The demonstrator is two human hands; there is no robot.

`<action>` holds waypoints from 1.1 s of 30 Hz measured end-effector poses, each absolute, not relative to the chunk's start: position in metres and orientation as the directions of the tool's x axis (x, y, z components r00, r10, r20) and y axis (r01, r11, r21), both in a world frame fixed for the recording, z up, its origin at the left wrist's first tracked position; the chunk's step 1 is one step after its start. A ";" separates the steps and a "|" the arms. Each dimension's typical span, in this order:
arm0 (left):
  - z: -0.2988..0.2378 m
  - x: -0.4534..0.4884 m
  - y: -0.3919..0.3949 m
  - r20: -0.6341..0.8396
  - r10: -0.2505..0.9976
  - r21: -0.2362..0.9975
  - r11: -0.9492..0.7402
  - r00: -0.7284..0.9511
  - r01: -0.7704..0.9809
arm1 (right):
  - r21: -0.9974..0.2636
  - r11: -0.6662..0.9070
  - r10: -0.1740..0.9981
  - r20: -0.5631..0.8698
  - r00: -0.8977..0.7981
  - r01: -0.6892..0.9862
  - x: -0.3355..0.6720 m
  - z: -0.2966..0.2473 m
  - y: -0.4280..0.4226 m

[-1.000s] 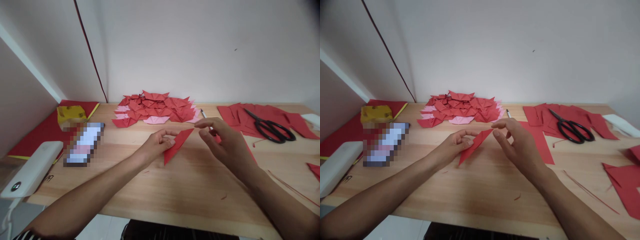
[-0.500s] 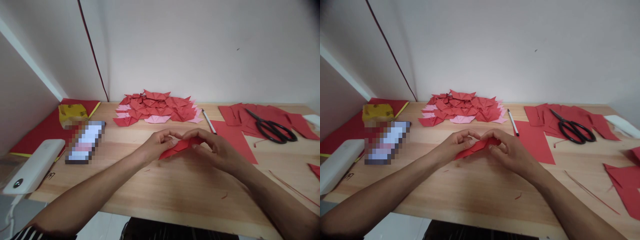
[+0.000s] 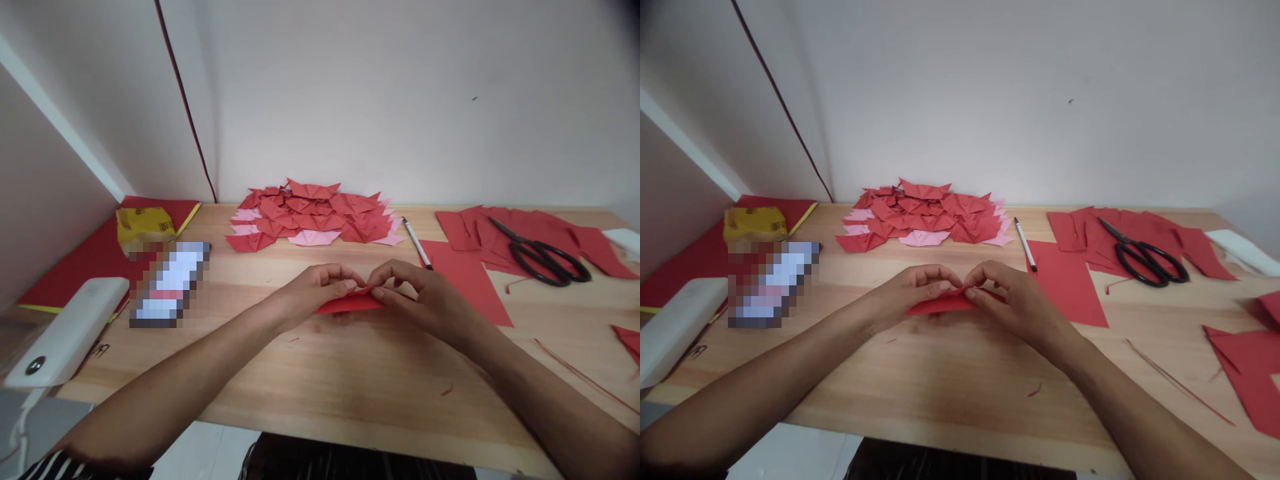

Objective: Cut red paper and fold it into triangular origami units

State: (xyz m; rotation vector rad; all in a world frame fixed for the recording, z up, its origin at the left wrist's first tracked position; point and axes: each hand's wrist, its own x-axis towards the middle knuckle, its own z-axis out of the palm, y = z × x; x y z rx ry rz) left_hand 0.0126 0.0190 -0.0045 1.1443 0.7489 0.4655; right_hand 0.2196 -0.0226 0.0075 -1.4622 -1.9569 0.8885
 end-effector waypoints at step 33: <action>-0.002 0.019 0.012 -0.243 0.875 0.965 0.173 0.418 0.198 | -0.727 0.378 0.922 0.245 -0.298 0.573 0.218 0.004 -0.023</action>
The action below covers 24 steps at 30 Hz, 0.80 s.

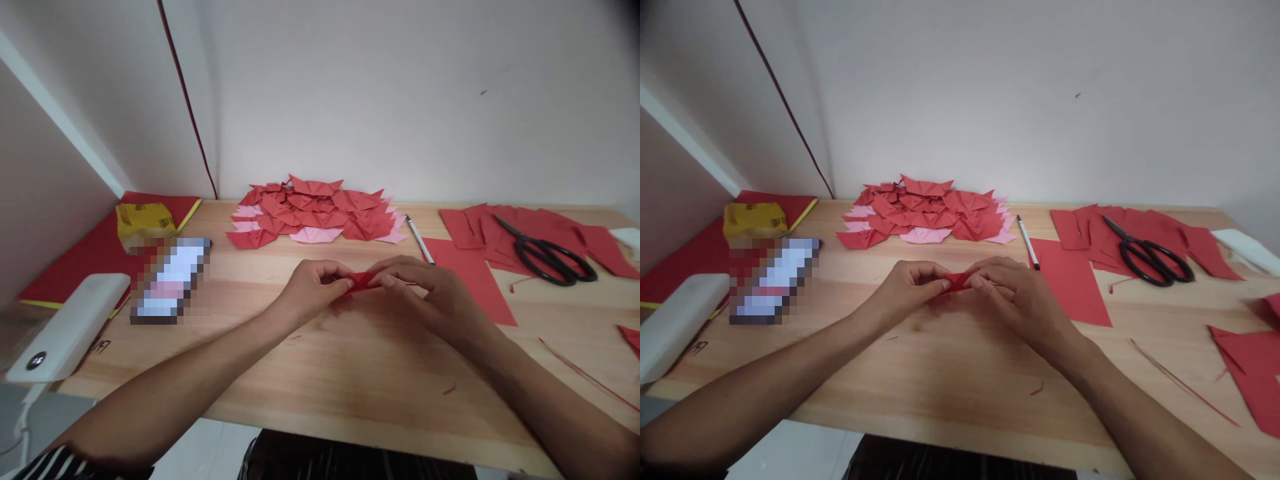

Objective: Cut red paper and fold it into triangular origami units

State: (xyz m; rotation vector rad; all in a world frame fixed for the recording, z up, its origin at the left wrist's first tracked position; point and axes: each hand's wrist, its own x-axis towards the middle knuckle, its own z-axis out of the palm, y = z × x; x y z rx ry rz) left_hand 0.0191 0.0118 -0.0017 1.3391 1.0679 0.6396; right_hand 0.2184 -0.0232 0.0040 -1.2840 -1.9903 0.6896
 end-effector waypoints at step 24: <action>0.000 0.022 0.003 -0.040 0.872 0.925 -0.153 0.488 0.348 | -0.826 0.135 0.968 -0.008 -0.251 0.547 0.212 0.011 -0.028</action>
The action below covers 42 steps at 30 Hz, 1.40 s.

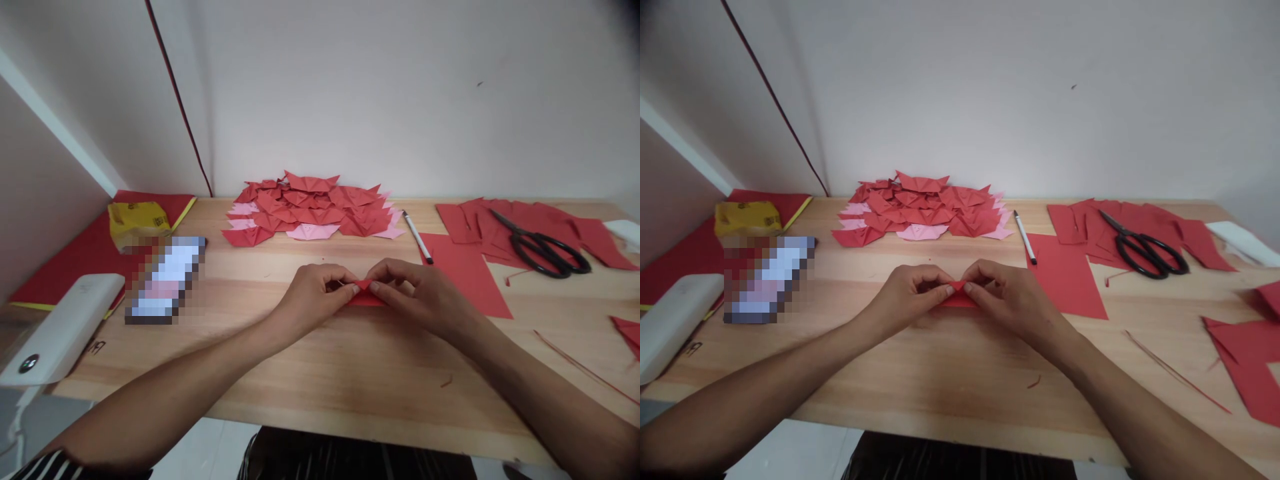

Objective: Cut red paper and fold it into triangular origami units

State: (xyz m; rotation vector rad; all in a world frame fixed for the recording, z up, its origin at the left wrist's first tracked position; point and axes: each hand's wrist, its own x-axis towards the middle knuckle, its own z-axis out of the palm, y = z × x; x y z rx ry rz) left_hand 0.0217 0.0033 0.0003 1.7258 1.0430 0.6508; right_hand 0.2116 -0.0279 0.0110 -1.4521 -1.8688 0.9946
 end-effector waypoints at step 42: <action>0.004 0.022 0.000 -0.059 0.897 0.908 -0.134 0.439 0.396 | -0.757 0.207 0.954 0.015 -0.300 0.620 0.216 0.008 -0.023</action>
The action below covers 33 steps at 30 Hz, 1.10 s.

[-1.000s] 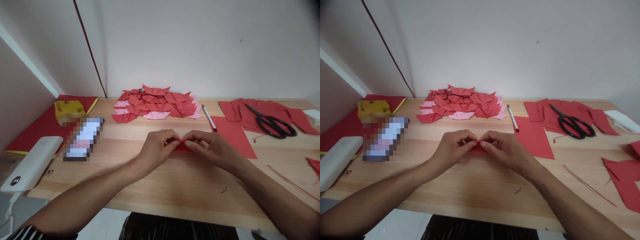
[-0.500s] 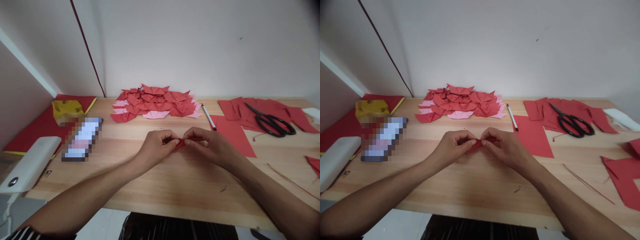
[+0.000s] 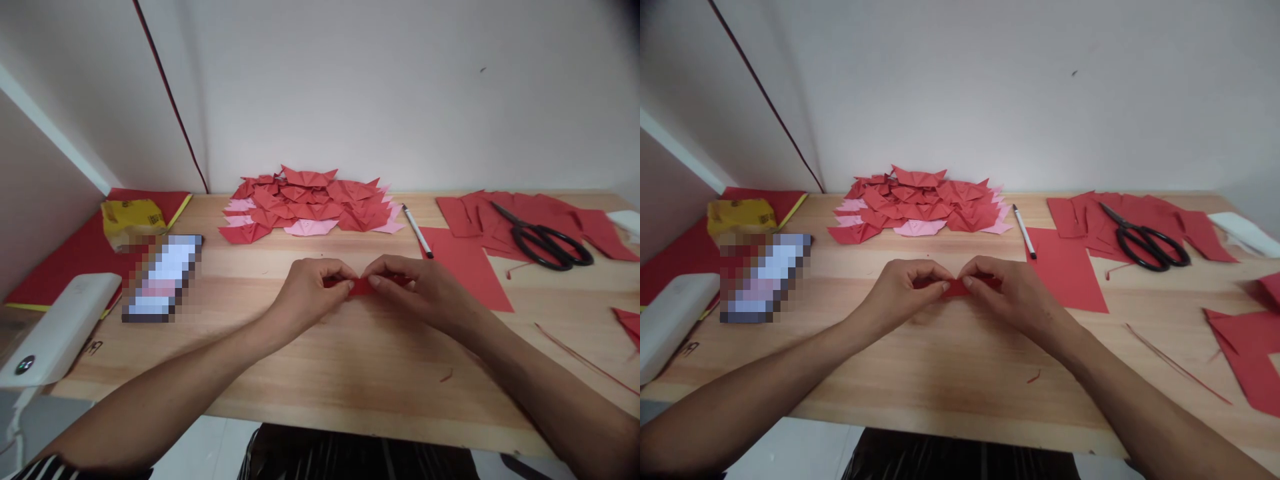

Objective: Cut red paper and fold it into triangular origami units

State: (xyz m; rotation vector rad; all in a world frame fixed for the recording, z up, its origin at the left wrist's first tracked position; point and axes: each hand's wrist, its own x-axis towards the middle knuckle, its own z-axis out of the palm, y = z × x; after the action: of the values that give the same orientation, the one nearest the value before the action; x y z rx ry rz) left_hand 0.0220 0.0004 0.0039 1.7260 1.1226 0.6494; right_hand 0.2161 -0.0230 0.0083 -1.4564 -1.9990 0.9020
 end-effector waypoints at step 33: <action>0.006 0.021 -0.002 -0.048 0.831 0.917 -0.183 0.554 0.354 | -0.710 0.206 0.953 -0.012 -0.304 0.674 0.212 0.003 -0.025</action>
State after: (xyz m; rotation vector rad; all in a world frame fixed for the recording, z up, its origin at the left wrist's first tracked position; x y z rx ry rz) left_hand 0.0207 -0.0019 0.0057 1.7703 0.9844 0.5858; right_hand 0.2119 -0.0246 0.0030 -1.5100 -2.0549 0.8668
